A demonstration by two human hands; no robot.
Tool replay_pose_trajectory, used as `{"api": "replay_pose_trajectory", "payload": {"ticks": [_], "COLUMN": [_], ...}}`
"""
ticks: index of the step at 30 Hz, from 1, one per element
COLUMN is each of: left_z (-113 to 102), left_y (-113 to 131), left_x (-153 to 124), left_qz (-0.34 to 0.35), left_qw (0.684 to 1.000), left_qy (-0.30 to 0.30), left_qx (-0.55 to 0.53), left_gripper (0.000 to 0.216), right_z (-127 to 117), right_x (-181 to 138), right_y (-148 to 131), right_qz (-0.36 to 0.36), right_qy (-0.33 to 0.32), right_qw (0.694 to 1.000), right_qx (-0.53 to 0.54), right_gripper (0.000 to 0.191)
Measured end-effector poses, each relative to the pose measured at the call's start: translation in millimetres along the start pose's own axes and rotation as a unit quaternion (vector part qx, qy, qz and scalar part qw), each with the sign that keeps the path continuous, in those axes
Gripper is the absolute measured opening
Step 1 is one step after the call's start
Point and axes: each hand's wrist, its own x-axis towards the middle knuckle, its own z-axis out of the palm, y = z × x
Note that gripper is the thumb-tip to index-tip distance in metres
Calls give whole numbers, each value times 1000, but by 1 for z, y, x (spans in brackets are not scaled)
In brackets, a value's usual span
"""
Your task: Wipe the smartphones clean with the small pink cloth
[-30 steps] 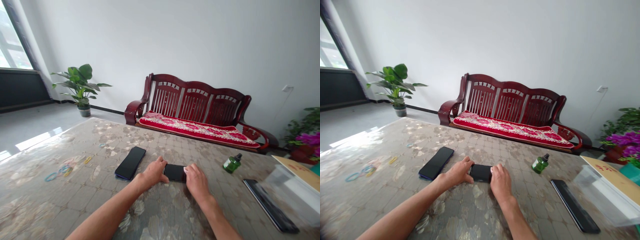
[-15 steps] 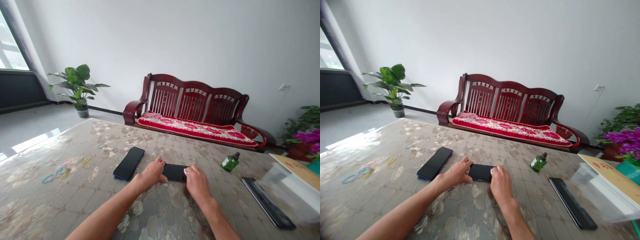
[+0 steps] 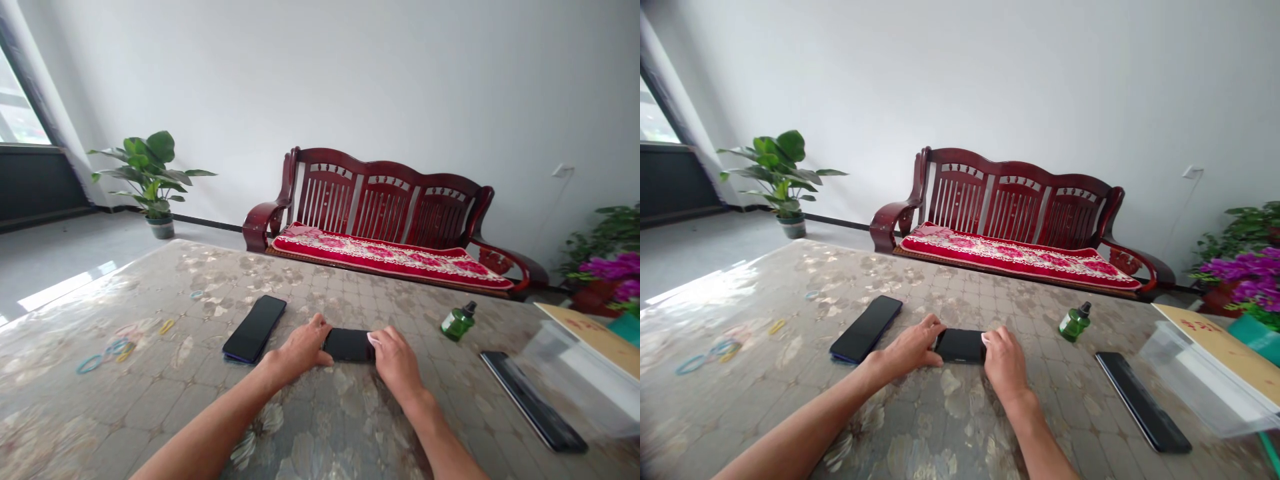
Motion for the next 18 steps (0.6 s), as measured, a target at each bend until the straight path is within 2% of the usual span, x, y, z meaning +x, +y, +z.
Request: {"api": "replay_pose_trajectory", "payload": {"ticks": [7,11,14,18], "left_z": [8,14,19,19], "left_y": [0,0,-2,-4], "left_x": [1,-4,-5,-4], "left_qz": [117,138,151,171], "left_qw": [990,985,980,973], "left_qy": [43,48,66,101], "left_qx": [73,91,112,115], "left_gripper": [47,46,44,36], "right_z": [9,10,8,5], "right_x": [1,5,9,15], "right_y": [5,9,15,18], "right_qz": [11,60,118,189], "right_qy": [32,54,81,101], "right_qw": [995,981,951,895], "right_qx": [90,178,275,392], "right_gripper": [23,24,27,37]}}
